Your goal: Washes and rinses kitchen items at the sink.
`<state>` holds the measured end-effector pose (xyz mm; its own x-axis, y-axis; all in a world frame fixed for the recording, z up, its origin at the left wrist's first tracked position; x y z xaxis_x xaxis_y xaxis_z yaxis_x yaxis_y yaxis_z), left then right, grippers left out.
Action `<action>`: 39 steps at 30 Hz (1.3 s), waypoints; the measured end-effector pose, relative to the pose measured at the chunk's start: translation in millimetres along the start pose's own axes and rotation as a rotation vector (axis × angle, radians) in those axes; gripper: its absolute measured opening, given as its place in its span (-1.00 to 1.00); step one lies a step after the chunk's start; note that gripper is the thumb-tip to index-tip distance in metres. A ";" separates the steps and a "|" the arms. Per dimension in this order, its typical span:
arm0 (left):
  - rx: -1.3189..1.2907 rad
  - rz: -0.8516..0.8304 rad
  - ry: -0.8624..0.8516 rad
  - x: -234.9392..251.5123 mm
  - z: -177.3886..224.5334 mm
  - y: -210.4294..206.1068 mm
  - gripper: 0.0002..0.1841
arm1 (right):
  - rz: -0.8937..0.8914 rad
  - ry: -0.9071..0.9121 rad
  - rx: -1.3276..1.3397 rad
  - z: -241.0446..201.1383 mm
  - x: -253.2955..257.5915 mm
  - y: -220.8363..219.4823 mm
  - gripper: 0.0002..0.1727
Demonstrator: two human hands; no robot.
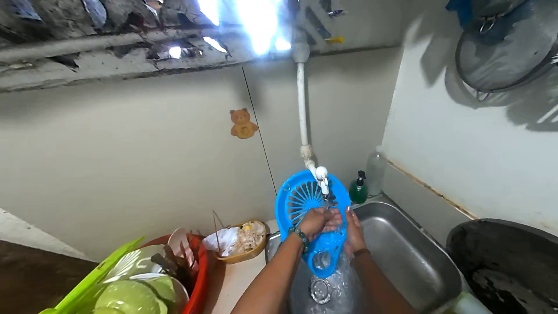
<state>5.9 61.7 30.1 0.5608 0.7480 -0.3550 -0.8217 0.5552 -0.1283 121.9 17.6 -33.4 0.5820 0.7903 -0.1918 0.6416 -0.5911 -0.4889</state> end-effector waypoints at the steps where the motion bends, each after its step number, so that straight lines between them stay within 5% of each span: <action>1: 0.014 -0.002 0.013 -0.2 -1.3 1.0 -0.69 | -0.009 0.015 0.006 -6.5 2.6 4.3 -0.52; 8: 0.097 0.052 0.062 -3.3 -5.3 1.1 -0.67 | -0.105 0.033 -0.152 -15.9 -3.6 35.8 -0.57; 12: 0.352 0.214 0.139 -6.3 -1.0 -3.9 -0.29 | -0.235 0.082 -0.336 -13.6 -41.1 6.1 -0.58; 14: 0.527 0.260 0.120 -12.3 6.5 -0.6 -0.29 | -0.371 0.139 -0.466 -14.6 -57.8 -12.3 -0.57; 20: 0.650 0.116 -0.053 -38.3 29.0 0.5 -0.51 | -0.574 0.202 -1.480 -94.7 -80.5 -53.4 -0.53; 22: 0.707 0.090 -0.148 -50.3 37.1 3.8 -0.54 | -0.544 0.345 -1.704 -131.9 -83.3 -66.7 -0.33; 24: 0.798 0.079 -0.172 -59.2 36.0 13.2 -0.57 | -0.541 0.672 -1.673 -158.6 -71.4 -77.1 -0.19; 26: 0.857 0.063 -0.181 -72.1 30.5 24.2 -0.59 | -0.745 1.057 -1.560 -169.9 -43.8 -92.6 -0.15; 28: 0.876 0.093 -0.204 -90.1 25.3 37.5 -0.59 | -1.008 1.217 -1.584 -175.0 -21.0 -110.8 -0.34; 32: 0.719 0.269 -0.238 -132.4 13.4 80.4 -0.57 | -1.142 1.132 -1.798 -181.3 -18.7 -135.8 -0.49; 39: 0.183 0.611 -0.234 -217.4 23.4 142.2 -0.60 | -0.886 0.828 -2.317 -178.7 -54.9 -199.3 -0.42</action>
<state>-230.4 -13.4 110.7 0.0258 0.9945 -0.1015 -0.9792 0.0455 0.1978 51.4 63.2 226.7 -0.2962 0.9479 -0.1172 -0.3178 0.0179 0.9480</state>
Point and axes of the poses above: each hand's wrist, its own x-axis towards the middle knuckle, its own y-axis out of the back of the hand, z = x × y, the point moved 3 cm from there along x, towards the middle knuckle, and after that the axes turned 4 degrees about x, right-handed, at the moved point
